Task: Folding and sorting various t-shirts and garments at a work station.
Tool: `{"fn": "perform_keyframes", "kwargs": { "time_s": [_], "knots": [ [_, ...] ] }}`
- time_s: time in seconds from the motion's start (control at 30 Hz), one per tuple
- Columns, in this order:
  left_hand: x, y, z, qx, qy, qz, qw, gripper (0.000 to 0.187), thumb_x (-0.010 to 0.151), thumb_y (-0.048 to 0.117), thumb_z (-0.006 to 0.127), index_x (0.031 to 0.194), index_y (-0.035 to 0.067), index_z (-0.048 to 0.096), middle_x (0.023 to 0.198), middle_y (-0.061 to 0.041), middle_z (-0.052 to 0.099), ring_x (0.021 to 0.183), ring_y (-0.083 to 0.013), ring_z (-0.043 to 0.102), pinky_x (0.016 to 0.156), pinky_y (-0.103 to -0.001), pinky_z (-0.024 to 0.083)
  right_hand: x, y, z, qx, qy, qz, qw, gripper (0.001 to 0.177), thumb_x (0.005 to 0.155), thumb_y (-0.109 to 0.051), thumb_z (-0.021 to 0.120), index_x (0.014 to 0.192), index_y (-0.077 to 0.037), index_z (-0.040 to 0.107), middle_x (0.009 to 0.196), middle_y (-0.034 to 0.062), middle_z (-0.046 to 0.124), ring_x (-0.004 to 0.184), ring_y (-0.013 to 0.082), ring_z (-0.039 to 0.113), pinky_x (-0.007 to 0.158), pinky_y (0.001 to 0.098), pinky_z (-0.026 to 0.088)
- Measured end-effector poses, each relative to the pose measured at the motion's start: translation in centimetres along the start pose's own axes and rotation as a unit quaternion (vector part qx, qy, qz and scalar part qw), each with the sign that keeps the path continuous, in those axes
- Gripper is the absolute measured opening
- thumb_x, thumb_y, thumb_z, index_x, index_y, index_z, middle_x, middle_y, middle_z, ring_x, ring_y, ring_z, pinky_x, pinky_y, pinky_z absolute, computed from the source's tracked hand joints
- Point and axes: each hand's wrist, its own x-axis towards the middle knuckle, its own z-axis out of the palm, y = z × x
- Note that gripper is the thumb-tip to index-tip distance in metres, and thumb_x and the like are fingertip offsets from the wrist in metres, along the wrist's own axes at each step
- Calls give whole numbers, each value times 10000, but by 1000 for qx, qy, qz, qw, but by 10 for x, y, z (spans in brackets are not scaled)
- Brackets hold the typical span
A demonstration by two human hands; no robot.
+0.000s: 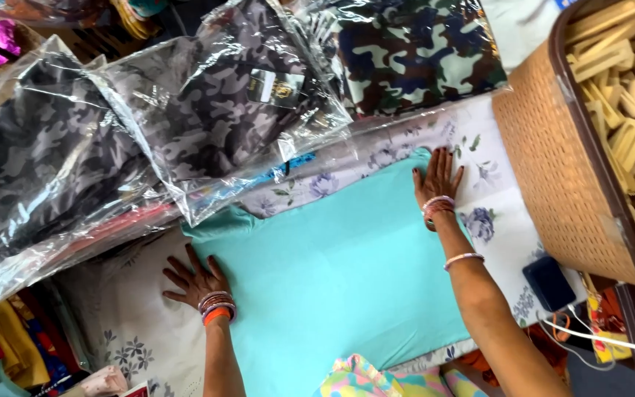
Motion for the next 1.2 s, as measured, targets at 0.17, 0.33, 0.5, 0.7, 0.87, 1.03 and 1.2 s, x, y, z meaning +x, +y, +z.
{"fn": "perform_keyframes", "kwargs": {
  "time_s": [0.17,0.33,0.5,0.7,0.87,1.03,1.2],
  "knots": [
    [0,5,-4,40,-8,16,999,618,1061,532,241,1637,306,240,1717,-189,99,1576,-425,85,1129,-787,-7,-81,-40,27,-150,119,-77,978,844,1068,-537,413,1637,22,138,1723,203,119,1614,324,39,1260,596,1],
    [-42,23,1,21,31,141,989,689,1077,379,412,1680,121,201,1719,-285,122,1597,-421,142,1233,-700,72,-235,-82,44,-15,-107,-252,962,946,959,-630,422,1597,5,129,1685,184,138,1559,308,93,1235,551,37],
    [-189,40,17,-52,-52,275,959,779,987,402,515,1602,28,219,1667,-293,163,1560,-426,159,1236,-635,122,-281,-17,40,-7,-185,-261,947,934,964,-676,371,1593,-27,133,1682,139,147,1559,276,108,1235,558,47],
    [-281,-63,4,81,-77,224,968,733,958,590,343,1581,213,258,1672,-138,186,1549,-302,172,1234,-628,49,-282,150,13,-73,31,-88,993,850,999,-602,283,1601,-9,189,1692,188,181,1567,312,157,1246,583,60],
    [-281,-93,-17,14,-38,30,999,714,1038,523,270,1637,142,195,1697,-174,158,1568,-339,130,1222,-646,9,-285,166,-2,18,32,-47,998,828,1041,-554,255,1616,28,129,1701,221,91,1583,337,71,1251,586,-21],
    [-284,-85,-8,54,-30,45,997,700,1051,448,308,1653,107,199,1714,-183,159,1586,-359,124,1214,-664,12,-295,128,9,-35,23,-44,998,860,1010,-560,357,1604,36,183,1697,236,123,1579,348,81,1235,617,-11],
    [-311,-7,14,-42,-24,165,985,740,988,408,516,1603,72,276,1667,-235,207,1559,-383,170,1225,-645,68,-340,27,35,35,-65,-217,973,913,908,-494,641,1560,29,272,1649,205,218,1550,333,174,1224,618,71]
  ]
}}
